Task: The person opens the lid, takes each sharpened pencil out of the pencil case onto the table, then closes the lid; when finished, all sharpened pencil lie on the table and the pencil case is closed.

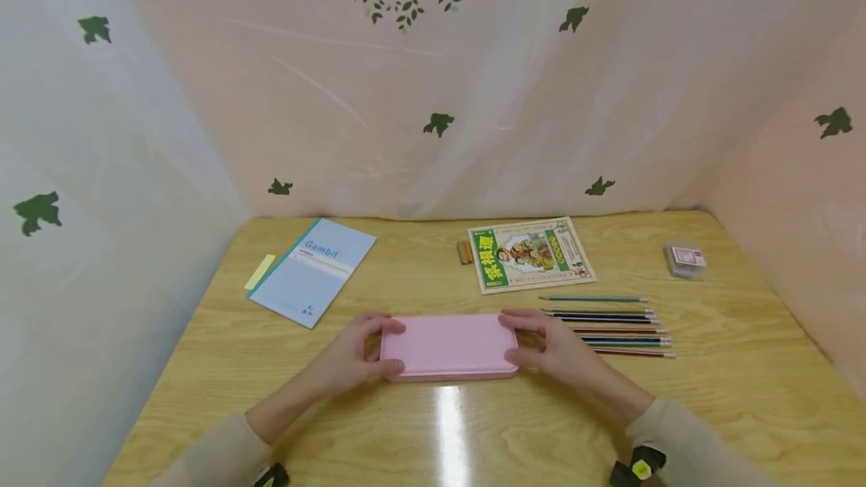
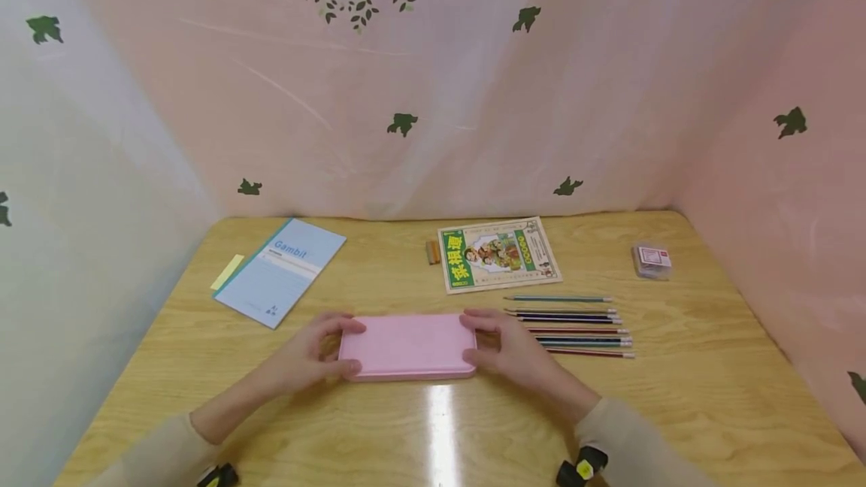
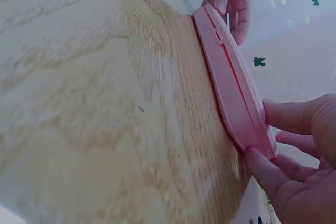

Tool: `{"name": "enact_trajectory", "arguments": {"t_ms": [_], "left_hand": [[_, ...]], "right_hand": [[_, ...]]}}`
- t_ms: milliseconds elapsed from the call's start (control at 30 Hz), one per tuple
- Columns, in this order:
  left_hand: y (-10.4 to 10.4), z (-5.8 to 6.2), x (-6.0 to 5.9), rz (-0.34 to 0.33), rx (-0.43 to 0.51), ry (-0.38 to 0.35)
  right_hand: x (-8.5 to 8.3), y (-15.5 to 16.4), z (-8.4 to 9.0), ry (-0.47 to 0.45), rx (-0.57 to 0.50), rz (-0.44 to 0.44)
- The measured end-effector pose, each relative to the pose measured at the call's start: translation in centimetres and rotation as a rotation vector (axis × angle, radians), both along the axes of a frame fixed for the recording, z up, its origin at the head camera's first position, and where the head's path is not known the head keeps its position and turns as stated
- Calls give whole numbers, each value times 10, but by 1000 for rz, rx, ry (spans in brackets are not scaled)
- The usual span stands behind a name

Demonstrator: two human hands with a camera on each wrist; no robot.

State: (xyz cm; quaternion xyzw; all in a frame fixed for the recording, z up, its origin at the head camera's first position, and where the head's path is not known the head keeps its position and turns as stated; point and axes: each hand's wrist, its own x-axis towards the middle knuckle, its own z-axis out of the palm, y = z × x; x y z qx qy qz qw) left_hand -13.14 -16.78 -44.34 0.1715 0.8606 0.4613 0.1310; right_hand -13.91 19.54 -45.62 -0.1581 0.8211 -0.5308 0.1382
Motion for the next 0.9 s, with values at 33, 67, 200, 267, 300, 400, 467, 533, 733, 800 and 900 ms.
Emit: {"name": "enact_trajectory", "arguments": {"t_ms": [33,67,200,267,300,400,467,533,733,800,900], "left_hand": [[0,-1,0,-3,-7,12],[1,-2,0,-7,-11,25],[2,-4,1,-29,-32,81],[2,-4,1,-41,-40,92],[2,-4,1,-43,-44,97],[1,-4,1,-46,-52,100],[0,-4,1,-43,-61,106],[-1,-5,0,-42,-68,115],[-1,-3,2,-80,-122,151],[-3,1,2,-96,-171,172],[-9,13,0,-87,-252,277]], "right_hand": [[0,-1,-1,18,13,7],[1,-1,-1,30,22,11],[4,-4,-2,80,67,19],[5,-5,-2,87,80,17],[6,-5,-3,92,88,14],[6,-6,-2,111,97,13],[5,-7,-2,126,94,21],[5,-8,-1,145,90,34],[4,-11,1,195,135,64],[4,-11,2,245,164,69],[3,-7,12,383,212,67]]}}
